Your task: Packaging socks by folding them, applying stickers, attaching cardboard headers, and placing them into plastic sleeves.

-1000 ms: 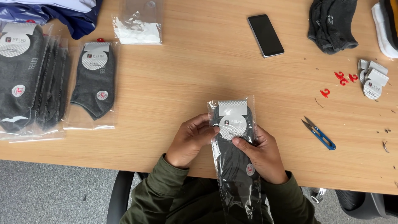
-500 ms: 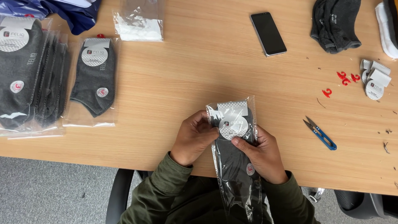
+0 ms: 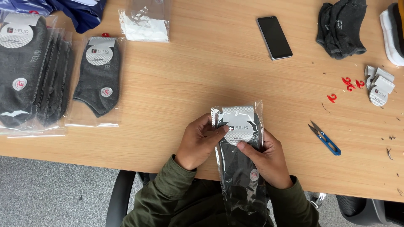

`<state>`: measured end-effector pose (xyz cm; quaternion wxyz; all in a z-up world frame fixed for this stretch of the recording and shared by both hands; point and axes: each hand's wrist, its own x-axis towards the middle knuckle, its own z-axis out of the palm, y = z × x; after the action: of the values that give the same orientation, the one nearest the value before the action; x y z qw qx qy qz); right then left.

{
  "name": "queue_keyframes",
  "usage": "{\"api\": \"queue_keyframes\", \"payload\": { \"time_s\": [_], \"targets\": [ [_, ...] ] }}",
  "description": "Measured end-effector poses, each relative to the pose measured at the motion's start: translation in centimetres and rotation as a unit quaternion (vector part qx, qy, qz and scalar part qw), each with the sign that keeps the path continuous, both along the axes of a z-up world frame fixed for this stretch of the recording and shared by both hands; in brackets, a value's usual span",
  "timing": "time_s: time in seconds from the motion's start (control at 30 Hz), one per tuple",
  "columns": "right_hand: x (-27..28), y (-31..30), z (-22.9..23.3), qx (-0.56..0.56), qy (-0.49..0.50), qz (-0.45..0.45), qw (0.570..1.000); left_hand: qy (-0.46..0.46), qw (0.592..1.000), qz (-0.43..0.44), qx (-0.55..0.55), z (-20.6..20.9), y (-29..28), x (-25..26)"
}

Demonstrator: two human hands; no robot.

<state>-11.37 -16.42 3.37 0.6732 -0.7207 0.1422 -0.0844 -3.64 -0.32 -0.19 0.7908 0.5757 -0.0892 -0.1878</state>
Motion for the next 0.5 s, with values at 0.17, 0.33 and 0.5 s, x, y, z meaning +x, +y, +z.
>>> {"api": "queue_keyframes", "payload": {
  "time_s": [0.17,0.33,0.5],
  "targets": [
    [-0.2,-0.4,-0.6,-0.009,-0.008,-0.013,1.0,-0.001,1.0,0.004,-0.001,-0.5,-0.3,-0.1],
    [-0.1,-0.5,-1.2,-0.029,-0.014,-0.014,0.999,-0.002,1.0,0.01,-0.015,-0.8,-0.6,-0.1],
    [-0.4,-0.5,-1.7,-0.043,-0.022,-0.021,0.999,-0.013,1.0,0.019,-0.016,-2.4,-0.7,-0.6]
  ]
}}
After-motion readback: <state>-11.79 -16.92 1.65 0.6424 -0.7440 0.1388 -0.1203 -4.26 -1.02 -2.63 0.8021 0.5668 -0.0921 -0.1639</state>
